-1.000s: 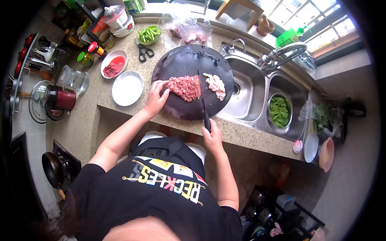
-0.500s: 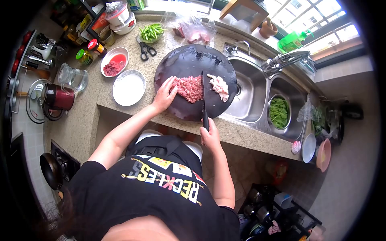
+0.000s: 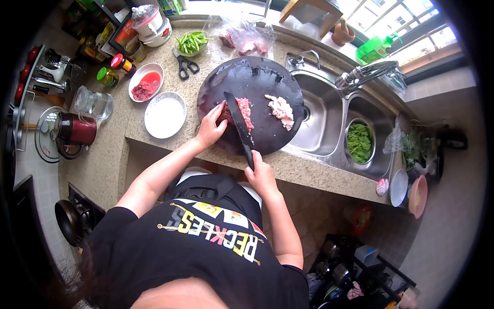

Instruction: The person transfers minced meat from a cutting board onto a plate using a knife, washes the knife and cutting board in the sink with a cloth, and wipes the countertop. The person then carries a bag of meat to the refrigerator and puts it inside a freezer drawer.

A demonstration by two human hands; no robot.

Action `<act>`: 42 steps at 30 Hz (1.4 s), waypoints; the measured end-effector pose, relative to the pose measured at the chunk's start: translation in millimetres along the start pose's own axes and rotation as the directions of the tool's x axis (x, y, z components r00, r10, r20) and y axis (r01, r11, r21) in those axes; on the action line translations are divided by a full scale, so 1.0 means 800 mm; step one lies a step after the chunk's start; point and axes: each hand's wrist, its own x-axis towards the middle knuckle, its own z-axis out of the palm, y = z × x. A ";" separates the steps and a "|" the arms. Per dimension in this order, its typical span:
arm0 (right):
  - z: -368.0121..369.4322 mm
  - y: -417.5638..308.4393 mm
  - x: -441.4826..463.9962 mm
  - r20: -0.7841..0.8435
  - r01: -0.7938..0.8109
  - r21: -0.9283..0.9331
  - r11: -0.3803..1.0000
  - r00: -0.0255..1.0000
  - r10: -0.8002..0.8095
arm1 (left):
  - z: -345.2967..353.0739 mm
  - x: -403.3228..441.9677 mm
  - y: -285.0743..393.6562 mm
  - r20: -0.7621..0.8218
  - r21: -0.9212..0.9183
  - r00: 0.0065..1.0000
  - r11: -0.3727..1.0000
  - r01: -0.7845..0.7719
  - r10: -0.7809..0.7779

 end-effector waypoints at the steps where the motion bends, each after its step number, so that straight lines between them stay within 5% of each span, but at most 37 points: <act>1: -0.004 -0.001 -0.002 -0.019 0.008 0.009 1.000 1.000 -0.008 | -0.002 0.000 -0.001 0.001 0.001 1.000 1.000 0.002 -0.002; 4: -0.010 0.008 -0.012 -0.098 0.052 0.107 0.993 0.994 -0.042 | -0.006 0.008 -0.005 -0.057 0.002 0.996 0.997 -0.072 0.072; 5: -0.008 0.019 -0.014 -0.060 -0.018 0.320 0.947 0.997 0.039 | -0.007 0.012 -0.007 -0.083 0.013 0.996 0.999 -0.042 0.043; 6: -0.016 0.015 -0.017 0.039 -0.169 0.483 0.859 0.984 0.172 | -0.007 0.015 -0.006 -0.109 0.024 0.994 1.000 -0.009 0.012; 9: -0.014 0.027 -0.017 0.107 -0.220 0.748 0.626 0.971 0.213 | 0.003 0.027 -0.008 -0.107 0.034 0.994 0.999 -0.012 0.016; 10: -0.014 0.030 -0.018 0.107 -0.221 0.747 0.628 0.971 0.214 | 0.008 0.031 -0.010 -0.100 0.031 0.994 0.999 -0.029 0.032; 12: -0.013 0.038 -0.022 0.185 -0.280 0.878 0.388 0.947 0.264 | 0.019 0.038 -0.012 -0.093 0.036 0.995 0.999 -0.024 0.027; 17: 0.006 0.061 -0.038 0.284 -0.347 0.921 0.178 0.909 0.304 | 0.039 0.039 -0.009 -0.110 0.015 0.992 0.998 -0.067 0.068; 30: 0.051 0.021 0.006 0.418 -0.470 0.844 0.259 0.878 0.232 | 0.060 0.035 0.033 -0.197 0.232 0.979 0.973 -0.004 0.052; 38: 0.058 -0.006 0.016 0.467 -0.486 0.834 0.260 0.874 0.135 | 0.055 0.041 0.021 -0.439 -0.048 0.891 0.993 0.109 -0.118; 42: 0.060 -0.029 0.028 0.509 -0.495 0.801 0.336 0.859 0.053 | 0.010 0.039 0.026 -0.534 -0.037 0.840 0.995 0.090 -0.096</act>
